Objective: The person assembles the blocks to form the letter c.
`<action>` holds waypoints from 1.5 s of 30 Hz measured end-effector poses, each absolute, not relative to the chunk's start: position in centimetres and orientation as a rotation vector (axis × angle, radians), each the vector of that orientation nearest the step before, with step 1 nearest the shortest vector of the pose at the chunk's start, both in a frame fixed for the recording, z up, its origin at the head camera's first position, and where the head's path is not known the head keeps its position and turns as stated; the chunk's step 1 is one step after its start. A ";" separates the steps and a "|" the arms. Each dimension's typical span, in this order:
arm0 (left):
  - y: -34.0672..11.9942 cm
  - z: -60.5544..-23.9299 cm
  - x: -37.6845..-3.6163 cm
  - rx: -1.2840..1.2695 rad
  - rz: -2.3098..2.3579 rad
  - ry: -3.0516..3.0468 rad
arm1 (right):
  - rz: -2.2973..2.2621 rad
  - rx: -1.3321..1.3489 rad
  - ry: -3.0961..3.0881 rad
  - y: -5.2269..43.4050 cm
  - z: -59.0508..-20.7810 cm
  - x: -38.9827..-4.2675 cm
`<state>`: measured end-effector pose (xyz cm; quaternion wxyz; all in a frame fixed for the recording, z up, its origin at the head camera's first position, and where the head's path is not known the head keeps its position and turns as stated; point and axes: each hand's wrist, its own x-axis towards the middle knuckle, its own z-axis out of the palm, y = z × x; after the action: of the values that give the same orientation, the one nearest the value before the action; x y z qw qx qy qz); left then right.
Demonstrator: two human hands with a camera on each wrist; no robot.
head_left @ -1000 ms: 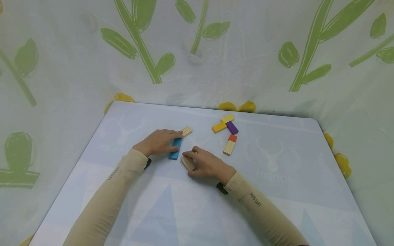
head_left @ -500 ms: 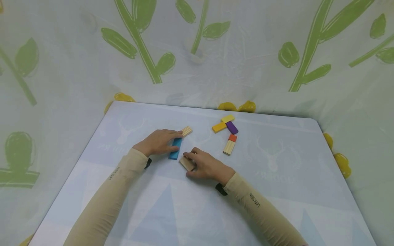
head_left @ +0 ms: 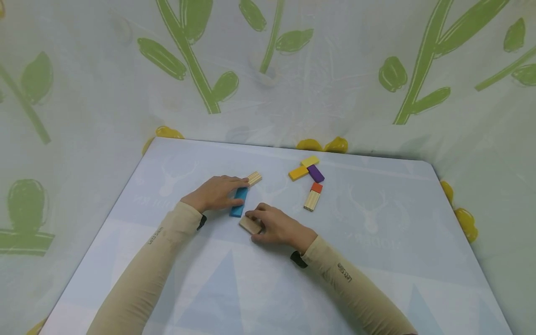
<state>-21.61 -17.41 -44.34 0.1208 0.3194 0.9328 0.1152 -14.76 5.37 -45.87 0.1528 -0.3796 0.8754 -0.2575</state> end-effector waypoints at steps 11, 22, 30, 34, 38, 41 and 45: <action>-17.4 -44.5 -21.6 0.969 0.346 2.732 | -0.769 -1.132 2.469 5.1 -45.9 -14.4; -17.5 -44.3 -21.6 0.971 0.331 2.727 | -0.780 -1.164 2.422 5.3 -45.9 -14.3; -17.6 -44.5 -21.7 0.988 0.343 2.734 | -0.787 -1.207 2.453 4.9 -46.1 -14.1; -17.5 -44.4 -21.7 0.985 0.355 2.731 | -0.776 -1.209 2.472 4.9 -46.3 -14.0; -17.5 -44.2 -21.6 0.977 0.358 2.735 | -0.776 -1.213 2.482 4.8 -46.3 -14.0; -17.5 -44.2 -21.5 0.985 0.363 2.740 | -0.771 -1.214 2.494 4.7 -46.3 -13.9; -17.5 -44.2 -21.5 0.979 0.352 2.742 | -0.759 -1.200 2.504 4.6 -46.3 -13.9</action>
<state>-21.53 -17.51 -44.18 0.1039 0.3321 0.9299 0.1194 -13.88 4.55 -46.30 0.1311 -0.4134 0.8624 -0.2613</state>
